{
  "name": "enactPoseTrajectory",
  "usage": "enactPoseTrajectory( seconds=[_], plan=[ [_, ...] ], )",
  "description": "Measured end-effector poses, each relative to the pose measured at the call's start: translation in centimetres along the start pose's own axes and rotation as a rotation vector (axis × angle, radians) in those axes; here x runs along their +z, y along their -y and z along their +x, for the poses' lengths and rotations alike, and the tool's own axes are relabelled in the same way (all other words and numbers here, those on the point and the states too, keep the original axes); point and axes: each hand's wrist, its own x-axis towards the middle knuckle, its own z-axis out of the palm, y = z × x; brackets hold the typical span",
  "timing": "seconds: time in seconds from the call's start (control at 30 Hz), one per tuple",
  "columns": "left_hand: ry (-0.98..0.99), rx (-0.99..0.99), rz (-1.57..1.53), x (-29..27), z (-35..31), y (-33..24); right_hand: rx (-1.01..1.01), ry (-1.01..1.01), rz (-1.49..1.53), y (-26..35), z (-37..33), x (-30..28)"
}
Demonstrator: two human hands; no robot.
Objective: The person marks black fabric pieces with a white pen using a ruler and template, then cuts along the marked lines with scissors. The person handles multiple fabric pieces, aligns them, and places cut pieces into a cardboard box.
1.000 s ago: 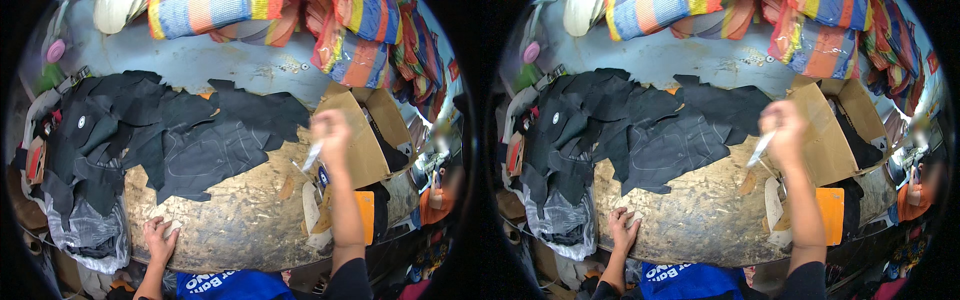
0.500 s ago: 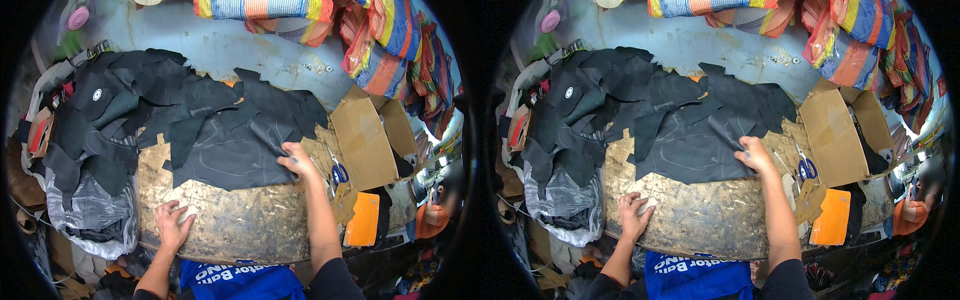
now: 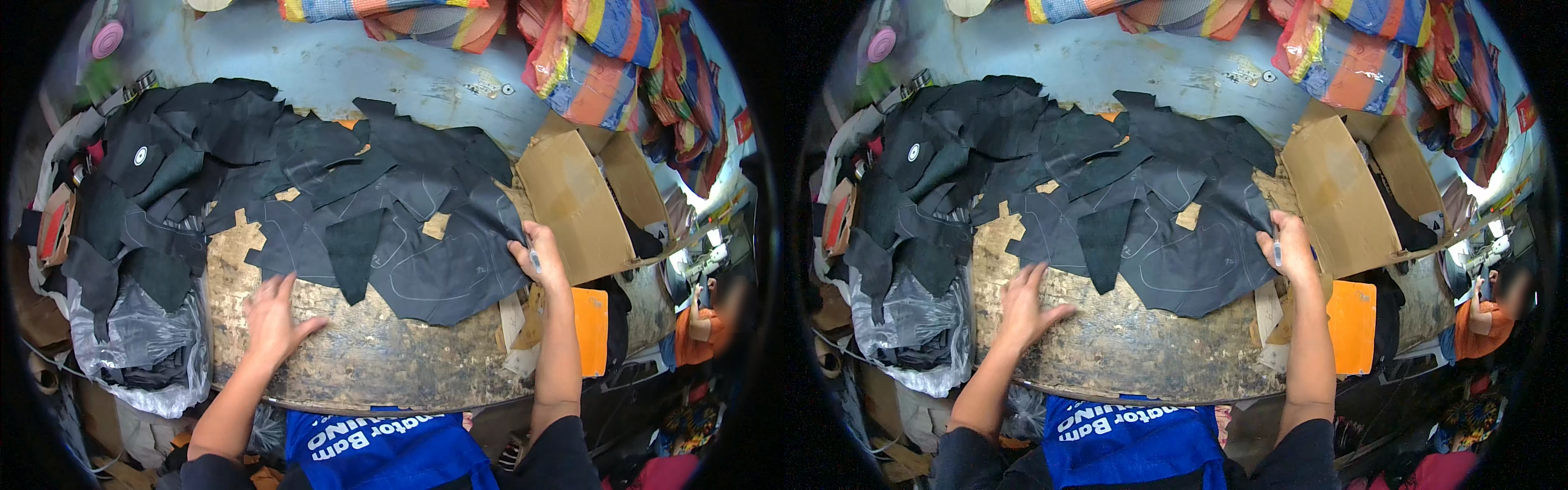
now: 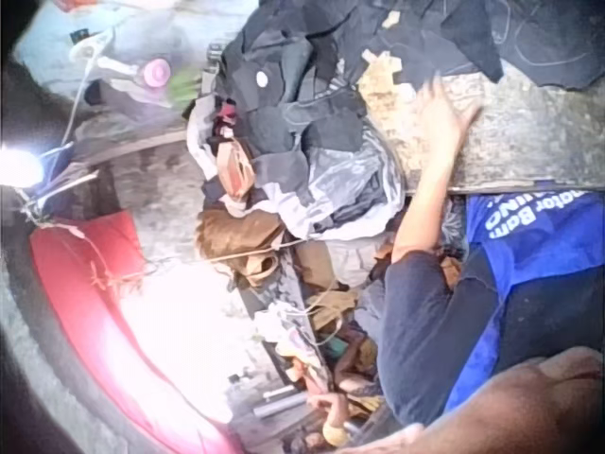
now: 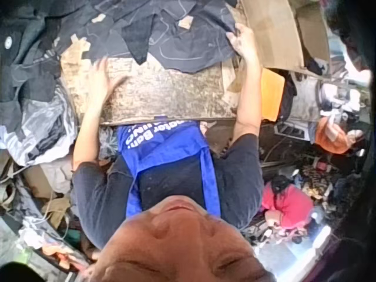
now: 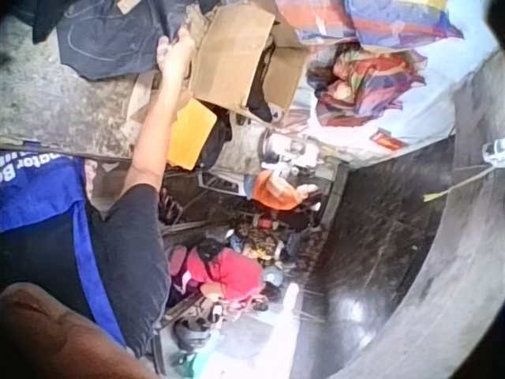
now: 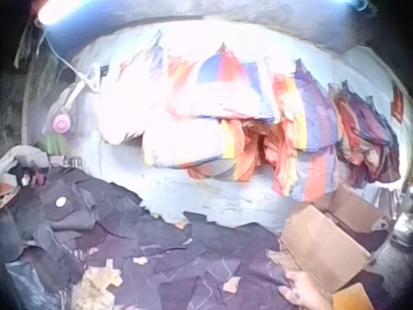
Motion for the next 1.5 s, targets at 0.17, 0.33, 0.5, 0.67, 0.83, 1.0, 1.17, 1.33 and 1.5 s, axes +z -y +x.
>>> enactPoseTrajectory(
  seconds=[0.17,0.33,0.5,0.67,0.83,1.0,1.17,1.33,1.5],
  plan=[
    [0.08,0.264,0.049,3.8,6.9,-4.1,-0.057,0.091,0.178,0.7,-1.2,-0.6],
    [0.103,0.255,-0.074,0.6,9.3,-6.1,-0.034,-0.104,-0.003,1.7,-3.0,-6.6],
    [0.357,0.273,-0.797,-4.7,10.7,-12.7,-0.307,-0.701,-0.278,-2.7,-1.6,-22.0],
    [0.837,0.359,-1.925,-6.0,14.8,-28.7,-0.017,-0.992,-0.993,-6.2,4.1,-42.9],
    [0.512,0.367,-1.397,-2.3,15.8,-31.0,0.301,-0.787,-1.158,-10.5,9.0,-45.3],
    [0.076,0.169,-0.497,2.2,15.4,-13.0,0.088,-0.656,-0.768,-8.3,7.8,-29.8],
    [-0.098,-0.311,-0.134,1.9,15.5,-0.5,-0.244,-0.532,-0.15,1.9,3.9,-10.6],
    [-0.55,0.09,0.035,6.3,17.6,-0.9,-0.36,-0.108,0.19,7.5,-0.8,4.6],
    [-0.255,0.213,0.002,4.8,18.7,-2.0,-0.405,0.043,0.19,7.3,-3.9,9.8]
  ],
)
